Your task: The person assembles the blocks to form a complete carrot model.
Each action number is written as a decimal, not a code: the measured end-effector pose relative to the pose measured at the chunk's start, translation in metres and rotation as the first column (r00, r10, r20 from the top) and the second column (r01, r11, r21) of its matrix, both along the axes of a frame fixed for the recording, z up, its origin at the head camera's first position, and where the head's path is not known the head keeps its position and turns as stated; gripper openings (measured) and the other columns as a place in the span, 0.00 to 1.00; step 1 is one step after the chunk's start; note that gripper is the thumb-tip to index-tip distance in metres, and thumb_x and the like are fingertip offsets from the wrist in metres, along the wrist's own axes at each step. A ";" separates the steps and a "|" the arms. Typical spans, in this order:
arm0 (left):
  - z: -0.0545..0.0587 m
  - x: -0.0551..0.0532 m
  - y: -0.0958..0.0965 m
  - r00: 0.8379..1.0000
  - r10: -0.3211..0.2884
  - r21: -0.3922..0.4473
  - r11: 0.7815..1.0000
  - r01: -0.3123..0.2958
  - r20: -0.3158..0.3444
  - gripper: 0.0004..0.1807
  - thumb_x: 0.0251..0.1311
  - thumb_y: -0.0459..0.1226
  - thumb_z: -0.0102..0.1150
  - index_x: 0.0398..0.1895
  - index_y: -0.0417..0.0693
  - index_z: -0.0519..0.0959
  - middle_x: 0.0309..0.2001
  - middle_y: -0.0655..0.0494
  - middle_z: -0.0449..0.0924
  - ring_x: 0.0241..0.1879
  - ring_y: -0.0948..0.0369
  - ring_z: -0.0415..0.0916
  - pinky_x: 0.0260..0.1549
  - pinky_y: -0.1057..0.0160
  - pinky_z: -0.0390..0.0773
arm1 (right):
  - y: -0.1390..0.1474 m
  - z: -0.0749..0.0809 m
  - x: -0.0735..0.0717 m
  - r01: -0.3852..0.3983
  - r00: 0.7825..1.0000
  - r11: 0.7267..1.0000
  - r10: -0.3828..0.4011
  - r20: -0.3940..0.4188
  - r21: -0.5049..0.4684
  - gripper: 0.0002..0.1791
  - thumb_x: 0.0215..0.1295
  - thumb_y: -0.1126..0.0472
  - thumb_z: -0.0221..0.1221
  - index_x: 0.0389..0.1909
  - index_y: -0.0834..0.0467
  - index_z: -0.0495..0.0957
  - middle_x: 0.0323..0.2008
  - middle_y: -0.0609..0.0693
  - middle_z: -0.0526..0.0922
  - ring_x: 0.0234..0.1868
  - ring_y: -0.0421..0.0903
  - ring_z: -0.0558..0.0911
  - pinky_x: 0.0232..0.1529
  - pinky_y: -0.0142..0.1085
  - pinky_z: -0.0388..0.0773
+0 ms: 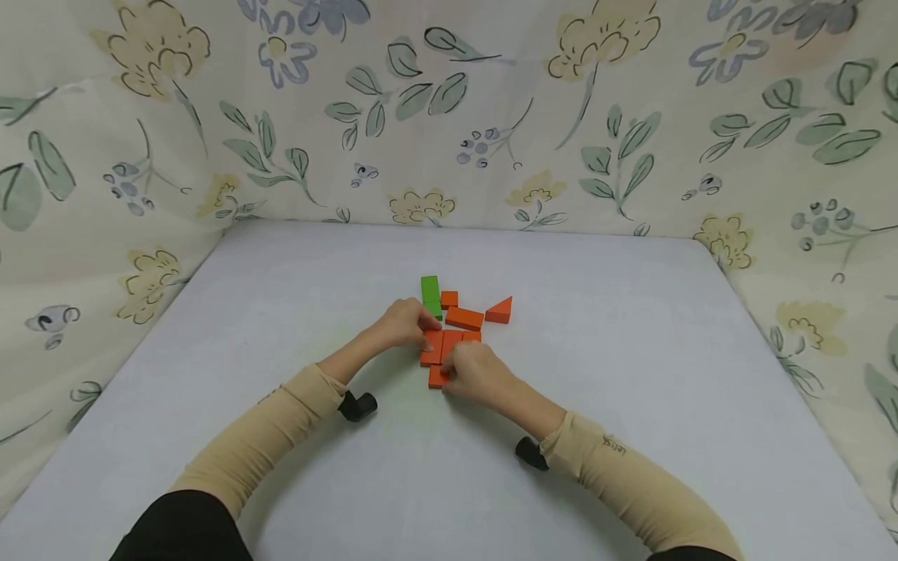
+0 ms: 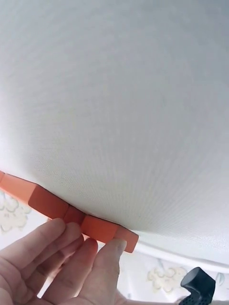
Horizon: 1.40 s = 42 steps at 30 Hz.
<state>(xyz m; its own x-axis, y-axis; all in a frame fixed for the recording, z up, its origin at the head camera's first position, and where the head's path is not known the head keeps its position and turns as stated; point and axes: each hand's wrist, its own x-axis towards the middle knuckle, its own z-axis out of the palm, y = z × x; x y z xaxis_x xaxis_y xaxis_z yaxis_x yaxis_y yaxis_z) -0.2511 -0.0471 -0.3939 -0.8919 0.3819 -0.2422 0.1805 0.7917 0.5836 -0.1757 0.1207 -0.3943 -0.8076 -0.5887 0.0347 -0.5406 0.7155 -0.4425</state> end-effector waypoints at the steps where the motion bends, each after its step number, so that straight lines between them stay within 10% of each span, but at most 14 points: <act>1: 0.000 0.000 0.000 1.000 -0.002 0.002 1.000 0.002 -0.002 0.21 0.49 0.29 0.73 0.49 0.42 0.84 0.47 0.50 0.84 0.51 0.54 0.76 0.49 0.59 0.77 | 0.000 0.001 0.000 -0.001 1.000 1.000 0.001 -0.007 0.000 0.09 0.48 0.67 0.73 0.32 0.65 0.87 0.31 0.51 0.84 0.34 0.46 0.79 0.36 0.35 0.78; 13: 0.005 0.002 -0.001 0.999 -0.026 -0.006 1.000 0.026 -0.027 0.20 0.48 0.30 0.74 0.48 0.41 0.85 0.46 0.49 0.85 0.51 0.53 0.77 0.48 0.59 0.77 | 0.003 0.006 -0.008 -0.025 0.998 0.998 0.029 0.061 -0.064 0.08 0.50 0.65 0.73 0.30 0.63 0.87 0.26 0.47 0.84 0.28 0.40 0.77 0.31 0.32 0.77; 24: 0.007 0.003 -0.002 0.999 -0.033 0.001 0.999 0.033 -0.022 0.20 0.49 0.30 0.73 0.49 0.40 0.84 0.46 0.49 0.85 0.50 0.53 0.78 0.48 0.59 0.77 | 0.019 0.018 -0.074 0.209 0.975 0.968 -0.195 0.102 -0.142 0.13 0.65 0.65 0.61 0.47 0.68 0.82 0.44 0.61 0.84 0.46 0.55 0.81 0.47 0.46 0.79; 32: 0.004 0.001 -0.002 1.000 -0.016 0.005 1.000 0.016 0.003 0.20 0.51 0.30 0.73 0.50 0.41 0.84 0.47 0.48 0.84 0.51 0.53 0.77 0.48 0.59 0.78 | 0.020 -0.002 -0.112 0.197 0.977 0.978 -0.190 0.096 -0.070 0.18 0.67 0.69 0.57 0.57 0.68 0.76 0.55 0.65 0.78 0.56 0.60 0.77 0.57 0.50 0.73; 42: 0.004 0.001 -0.002 1.000 -0.025 -0.009 1.000 0.025 -0.007 0.20 0.50 0.31 0.73 0.49 0.42 0.85 0.47 0.48 0.84 0.51 0.53 0.77 0.48 0.59 0.78 | 0.007 -0.002 -0.122 0.116 0.987 0.993 -0.117 0.107 0.022 0.19 0.66 0.73 0.51 0.57 0.69 0.76 0.56 0.65 0.78 0.60 0.60 0.74 0.62 0.50 0.68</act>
